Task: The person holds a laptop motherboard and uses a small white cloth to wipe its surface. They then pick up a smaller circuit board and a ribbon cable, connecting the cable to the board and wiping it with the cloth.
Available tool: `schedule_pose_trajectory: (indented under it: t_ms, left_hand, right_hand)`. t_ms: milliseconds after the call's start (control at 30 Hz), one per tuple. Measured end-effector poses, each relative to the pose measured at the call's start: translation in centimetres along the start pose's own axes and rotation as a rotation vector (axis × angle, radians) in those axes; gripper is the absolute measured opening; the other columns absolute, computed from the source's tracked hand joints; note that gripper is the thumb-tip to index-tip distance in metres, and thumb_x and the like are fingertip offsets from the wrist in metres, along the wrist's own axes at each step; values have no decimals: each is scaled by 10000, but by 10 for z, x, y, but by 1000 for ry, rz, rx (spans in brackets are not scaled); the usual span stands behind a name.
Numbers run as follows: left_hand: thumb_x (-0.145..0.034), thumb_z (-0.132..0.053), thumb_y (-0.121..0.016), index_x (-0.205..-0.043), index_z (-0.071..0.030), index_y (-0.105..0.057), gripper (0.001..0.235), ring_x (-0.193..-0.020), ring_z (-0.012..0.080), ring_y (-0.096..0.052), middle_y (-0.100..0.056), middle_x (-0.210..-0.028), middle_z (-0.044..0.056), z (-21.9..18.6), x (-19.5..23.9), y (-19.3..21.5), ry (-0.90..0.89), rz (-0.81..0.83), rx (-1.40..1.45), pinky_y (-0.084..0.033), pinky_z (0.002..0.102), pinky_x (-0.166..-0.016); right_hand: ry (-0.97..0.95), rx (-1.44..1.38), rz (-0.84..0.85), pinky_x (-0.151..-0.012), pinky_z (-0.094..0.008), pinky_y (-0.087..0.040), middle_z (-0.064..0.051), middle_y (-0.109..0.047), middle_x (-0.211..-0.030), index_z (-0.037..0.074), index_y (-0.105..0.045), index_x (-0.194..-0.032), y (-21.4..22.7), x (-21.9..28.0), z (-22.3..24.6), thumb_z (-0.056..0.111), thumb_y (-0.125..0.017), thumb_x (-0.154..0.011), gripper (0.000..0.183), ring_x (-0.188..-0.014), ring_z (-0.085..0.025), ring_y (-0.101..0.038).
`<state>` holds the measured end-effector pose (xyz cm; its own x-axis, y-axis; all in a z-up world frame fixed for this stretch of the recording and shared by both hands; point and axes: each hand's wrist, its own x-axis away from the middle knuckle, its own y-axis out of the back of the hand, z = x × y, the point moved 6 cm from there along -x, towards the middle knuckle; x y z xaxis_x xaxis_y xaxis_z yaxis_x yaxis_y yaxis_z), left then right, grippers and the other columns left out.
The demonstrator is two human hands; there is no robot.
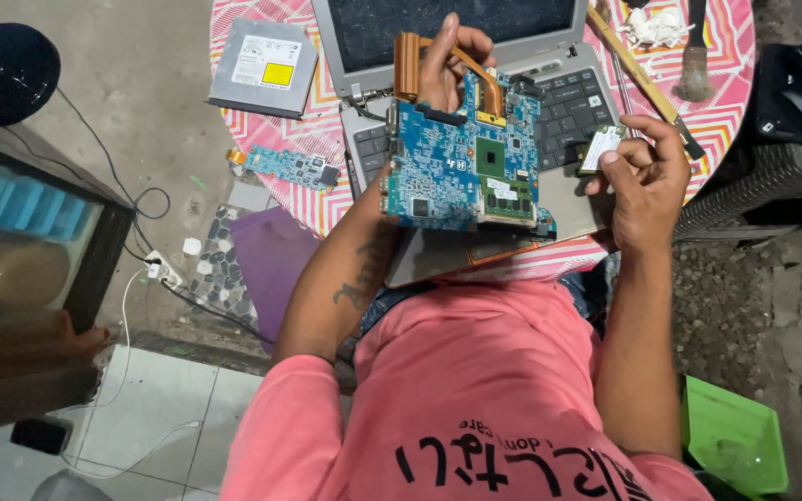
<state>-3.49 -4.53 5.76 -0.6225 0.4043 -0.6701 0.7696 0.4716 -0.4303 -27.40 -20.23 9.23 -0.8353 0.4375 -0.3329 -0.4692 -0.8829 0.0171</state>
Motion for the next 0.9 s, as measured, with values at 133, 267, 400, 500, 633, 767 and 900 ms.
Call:
schedule_pose_trajectory:
  t_ms: [133,267,400,500,633,767,900]
  left_hand:
    - [-1010,-514,-348,-809,-76,-676,583,-702,182,-602,-638,-752,56,-37,7,-32,65,-297,-167,-477,332,-696]
    - [-968,-640,-241,-850,-141,-655,659,-560,69,-517,-581,-707,-24,-29,9,-30,205,-214,-605,-395,229,-454]
    - [-873,-768,-147,-934,-197,-653,765,-352,47,-427,-424,-460,-76,-13,15,-21,376,-48,-858,-317,215,-363]
    - [-1024,-390,-589,-1124,-97,-665,319,-448,86,-636,-703,-679,22,20,13,-13,166,258,-414,-532,149,-365]
    - [-867,-580,-598,-908,-97,-615,485,-384,106,-616,-658,-543,55,-53,10,-64,477,133,-487,-513,209,-345]
    - [-947,-438,-606,-883,-107,-582,339,-444,131,-640,-646,-583,59,-71,5,-71,335,140,-461,-554,229,-400]
    - [-922,-504,-587,-891,-113,-594,392,-451,147,-640,-640,-587,71,-63,5,-61,320,39,-465,-593,258,-427]
  right_hand:
    - [23,-5,-3,-587,-273,-522,-43,-470,-820,75,-450,-1274,-1,2,3,54,-617,-1028,298,-577,-177,-542]
    - [109,-21,7,-471,-285,-456,-97,-412,-958,142,-356,-1230,-8,2,19,34,-539,-1068,267,-481,-188,-485]
    - [104,-2,14,-530,-275,-496,-116,-524,-941,53,-486,-1064,0,1,5,36,-564,-1104,90,-585,-202,-595]
    - [-1,86,-17,-586,-247,-529,-92,-604,-927,39,-597,-1041,0,0,1,144,-644,-1075,120,-651,-178,-651]
    - [42,201,-50,-728,-233,-492,-24,-589,-964,74,-630,-1111,2,-1,4,131,-663,-996,133,-796,-96,-535]
    - [-37,231,-6,-711,-213,-364,39,-464,-860,98,-612,-1247,-9,-3,13,156,-691,-946,317,-776,-58,-407]
    - [-131,191,16,-620,-184,-436,78,-470,-664,94,-547,-1393,-14,-1,15,69,-667,-929,480,-629,-3,-468]
